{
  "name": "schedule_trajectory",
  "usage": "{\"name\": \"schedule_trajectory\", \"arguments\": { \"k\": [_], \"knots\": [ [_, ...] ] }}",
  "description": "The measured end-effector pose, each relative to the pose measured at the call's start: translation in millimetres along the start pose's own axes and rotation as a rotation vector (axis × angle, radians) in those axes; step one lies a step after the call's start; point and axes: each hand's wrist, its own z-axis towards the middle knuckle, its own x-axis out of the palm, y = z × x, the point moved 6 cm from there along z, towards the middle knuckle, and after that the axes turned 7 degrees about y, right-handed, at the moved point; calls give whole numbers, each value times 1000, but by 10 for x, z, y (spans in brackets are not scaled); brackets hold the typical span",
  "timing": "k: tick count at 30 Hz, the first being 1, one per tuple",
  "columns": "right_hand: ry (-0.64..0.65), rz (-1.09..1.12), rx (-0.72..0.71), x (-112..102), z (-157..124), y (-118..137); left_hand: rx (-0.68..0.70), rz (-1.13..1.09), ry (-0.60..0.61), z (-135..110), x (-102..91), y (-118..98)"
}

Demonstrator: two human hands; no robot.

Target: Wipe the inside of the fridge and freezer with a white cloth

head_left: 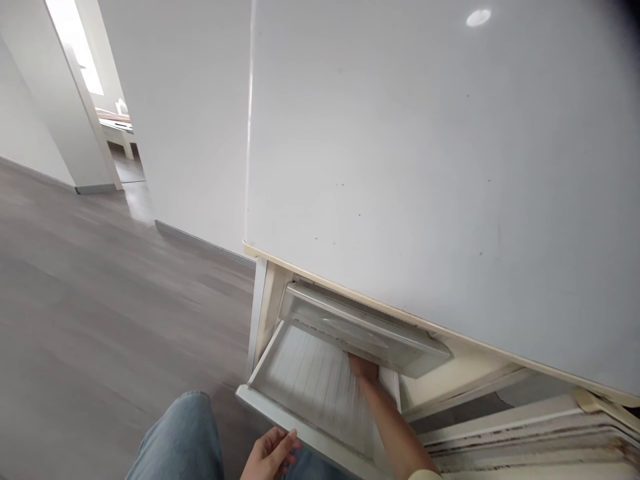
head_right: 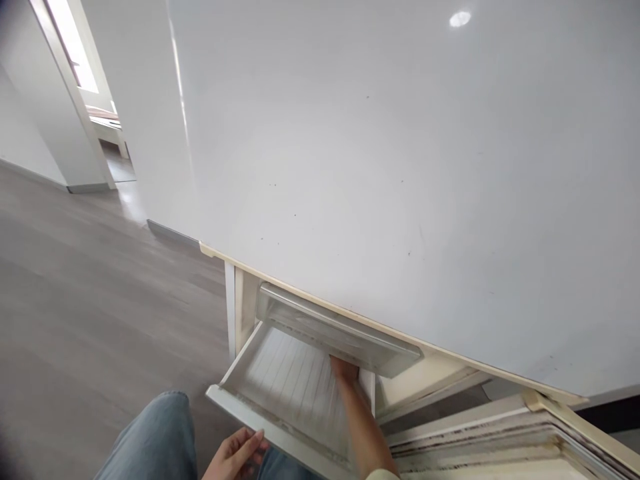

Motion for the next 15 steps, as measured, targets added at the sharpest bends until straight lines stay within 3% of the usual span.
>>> {"name": "schedule_trajectory", "arguments": {
  "k": [3, 6, 10, 15],
  "knots": [
    [-53, -112, 69, 134, -75, 8, 3, -2, 14, -16, 11, -18],
    [-16, -187, 49, 429, -119, 182, 15, 18, 17, -21, 17, -27],
    [91, -209, -90, 826, -180, 539, 4, 54, 8, 23, -14, 24],
    [258, -185, -356, 1153, -415, 985, -25, 54, 26, 79, -45, 70]
  ]
}}
